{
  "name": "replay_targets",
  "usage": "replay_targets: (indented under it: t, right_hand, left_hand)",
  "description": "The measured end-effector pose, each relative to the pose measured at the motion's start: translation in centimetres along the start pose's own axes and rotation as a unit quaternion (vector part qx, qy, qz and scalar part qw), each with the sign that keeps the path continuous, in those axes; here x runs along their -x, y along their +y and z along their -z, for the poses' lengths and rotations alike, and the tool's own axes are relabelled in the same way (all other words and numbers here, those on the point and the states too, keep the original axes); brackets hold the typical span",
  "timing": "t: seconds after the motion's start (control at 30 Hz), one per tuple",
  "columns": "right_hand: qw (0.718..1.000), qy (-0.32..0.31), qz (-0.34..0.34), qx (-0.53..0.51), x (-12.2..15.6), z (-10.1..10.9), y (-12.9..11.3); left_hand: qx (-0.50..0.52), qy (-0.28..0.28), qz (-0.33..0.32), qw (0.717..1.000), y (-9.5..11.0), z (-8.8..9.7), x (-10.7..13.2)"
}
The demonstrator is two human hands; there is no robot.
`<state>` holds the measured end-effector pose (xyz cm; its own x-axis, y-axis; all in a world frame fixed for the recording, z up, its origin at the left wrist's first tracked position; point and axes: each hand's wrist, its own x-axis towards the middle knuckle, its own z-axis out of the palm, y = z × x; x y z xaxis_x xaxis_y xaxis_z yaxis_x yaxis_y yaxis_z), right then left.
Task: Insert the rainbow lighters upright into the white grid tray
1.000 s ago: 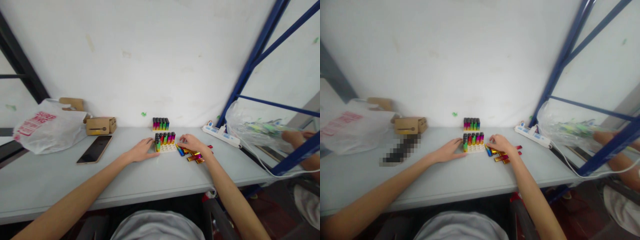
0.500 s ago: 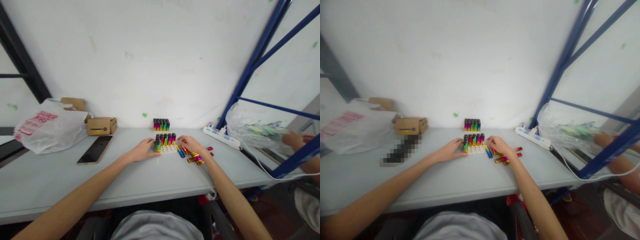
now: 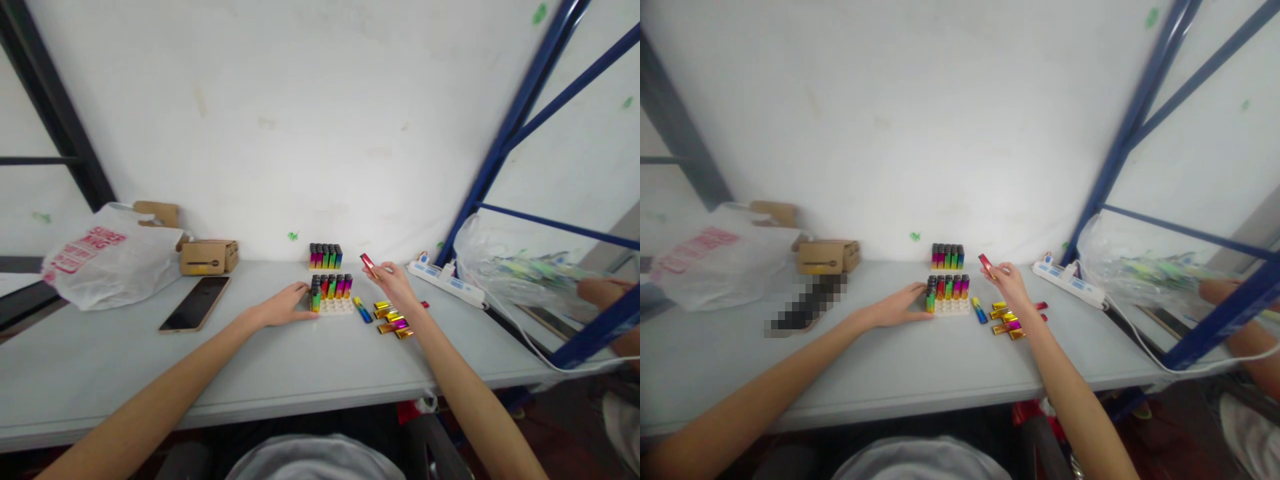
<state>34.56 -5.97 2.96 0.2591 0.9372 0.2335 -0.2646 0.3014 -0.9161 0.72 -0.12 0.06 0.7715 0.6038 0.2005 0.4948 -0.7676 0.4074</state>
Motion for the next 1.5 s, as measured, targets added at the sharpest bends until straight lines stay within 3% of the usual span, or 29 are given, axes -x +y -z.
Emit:
replay_targets:
  t: [0.17,0.4,0.5,0.77,1.0,1.23,1.5]
  right_hand:
    - [0.998,-0.037,-0.050,-0.004,0.5,-0.5,-0.2]
    - [0.991,-0.086,0.009,0.102,1.0,-1.9,0.0]
    - [0.981,-0.064,0.018,0.182,1.3,-2.3,0.3]
    - [0.931,-0.009,0.124,0.342,3.3,-4.6,1.5]
    - [0.926,-0.032,0.116,0.358,4.5,-6.8,2.0]
    - [0.916,-0.055,0.151,0.368,4.4,-6.6,2.2]
    - [0.905,-0.054,0.127,0.401,4.1,-6.2,2.9]
  left_hand:
    - [-0.003,-0.004,0.005,1.000,0.2,-0.1,0.0]
    - [-0.023,0.005,0.000,1.000,0.2,-0.2,0.1]
    - [-0.024,0.005,-0.004,1.000,0.2,-0.2,0.1]
    - [-0.015,0.008,-0.008,1.000,0.4,-0.2,0.2]
    - [-0.012,0.014,-0.008,1.000,0.5,-0.2,0.2]
    - [-0.005,0.008,-0.002,1.000,0.6,-0.2,0.2]
    - [-0.007,0.016,-0.014,1.000,0.5,-0.2,0.2]
